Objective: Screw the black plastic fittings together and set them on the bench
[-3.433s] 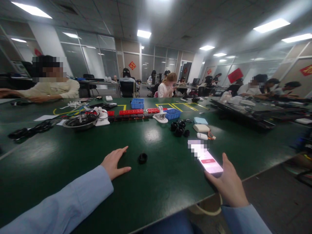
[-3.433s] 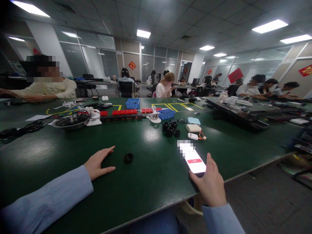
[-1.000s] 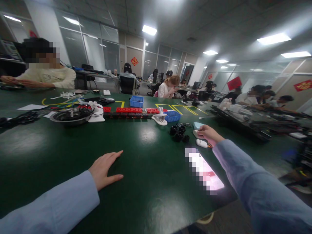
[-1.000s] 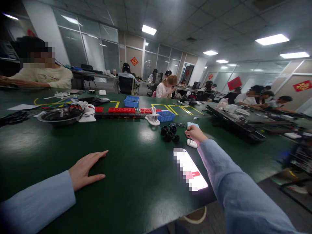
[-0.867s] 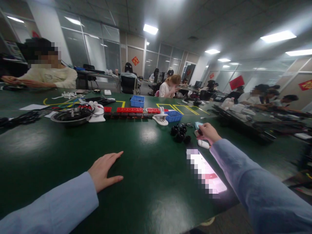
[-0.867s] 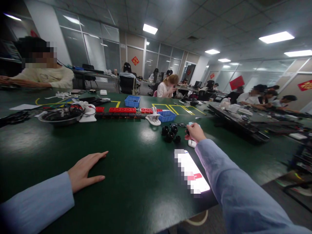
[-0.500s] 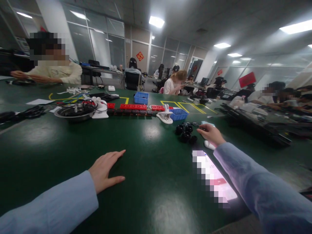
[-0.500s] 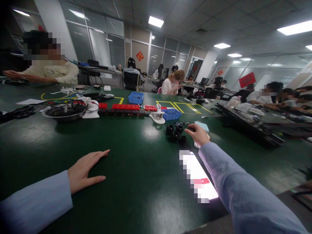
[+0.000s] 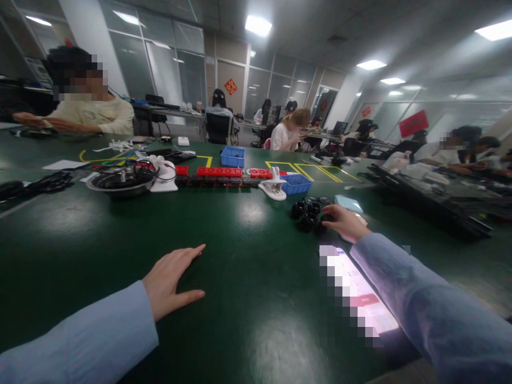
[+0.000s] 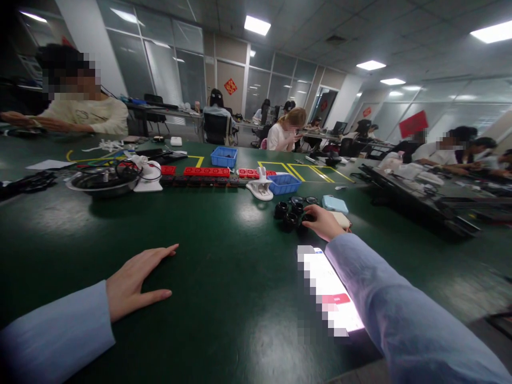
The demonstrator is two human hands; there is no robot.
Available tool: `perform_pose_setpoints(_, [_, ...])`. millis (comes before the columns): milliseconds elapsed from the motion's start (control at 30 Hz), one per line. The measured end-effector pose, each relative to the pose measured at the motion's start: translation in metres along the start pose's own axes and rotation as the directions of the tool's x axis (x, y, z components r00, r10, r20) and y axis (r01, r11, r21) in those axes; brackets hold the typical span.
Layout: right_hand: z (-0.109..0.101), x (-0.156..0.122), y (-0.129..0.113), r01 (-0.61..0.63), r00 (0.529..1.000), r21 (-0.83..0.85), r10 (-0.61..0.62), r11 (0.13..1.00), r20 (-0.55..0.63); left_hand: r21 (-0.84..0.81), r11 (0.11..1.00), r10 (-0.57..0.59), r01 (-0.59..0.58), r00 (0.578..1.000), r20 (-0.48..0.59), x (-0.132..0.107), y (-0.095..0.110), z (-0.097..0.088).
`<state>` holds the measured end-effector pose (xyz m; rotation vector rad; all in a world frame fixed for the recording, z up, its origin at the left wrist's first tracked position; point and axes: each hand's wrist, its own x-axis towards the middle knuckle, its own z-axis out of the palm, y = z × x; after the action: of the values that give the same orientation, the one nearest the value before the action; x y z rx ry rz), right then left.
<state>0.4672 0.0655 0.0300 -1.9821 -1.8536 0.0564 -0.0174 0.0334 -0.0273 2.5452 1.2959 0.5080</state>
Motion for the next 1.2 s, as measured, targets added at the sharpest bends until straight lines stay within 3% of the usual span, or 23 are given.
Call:
perform_pose_setpoints(200, [0.007, -0.003, -0.012, 0.037, 0.997, -0.108, -0.029, 0.993, 0.070, 0.003, 1.000, -0.021, 0.021, 0.999, 0.028, 0.000, 0.001, -0.001])
perform_pose_setpoints(367, [0.006, -0.005, -0.024, 0.041, 0.999, -0.154, -0.035, 0.987, 0.041, -0.007, 1.000, -0.006, 0.006, 1.000, 0.006, 0.000, -0.002, 0.001])
perform_pose_setpoints(600, [-0.046, -0.035, -0.040, -0.098, 0.980, -0.141, 0.071, 0.985, -0.186, 0.009, 1.000, 0.002, -0.002, 1.000, -0.007, 0.001, 0.001, -0.001])
perform_pose_setpoints(700, [-0.058, -0.070, -0.045, -0.207, 0.969, -0.110, 0.188, 0.972, -0.158, 0.017, 1.000, 0.007, -0.007, 1.000, -0.007, 0.001, 0.002, -0.001])
perform_pose_setpoints(800, [-0.048, -0.111, -0.051, -0.284, 0.955, -0.232, 0.296, 0.930, 0.022, 0.013, 1.000, 0.026, -0.025, 1.000, -0.012, 0.002, 0.000, 0.000])
perform_pose_setpoints(867, [-0.035, -0.135, -0.057, -0.365, 0.914, -0.326, 0.403, 0.872, 0.055, 0.013, 0.999, 0.030, -0.030, 0.999, -0.012, 0.003, -0.001, 0.001])
perform_pose_setpoints(967, [-0.017, -0.157, -0.067, -0.380, 0.905, -0.354, 0.424, 0.854, 0.050, 0.015, 0.999, 0.041, -0.041, 0.999, -0.005, 0.004, -0.002, 0.001])
perform_pose_setpoints(1200, [-0.012, -0.149, -0.091, -0.456, 0.860, -0.405, 0.509, 0.792, 0.027, 0.035, 0.998, 0.060, -0.060, 0.998, -0.004, 0.008, -0.003, 0.001])
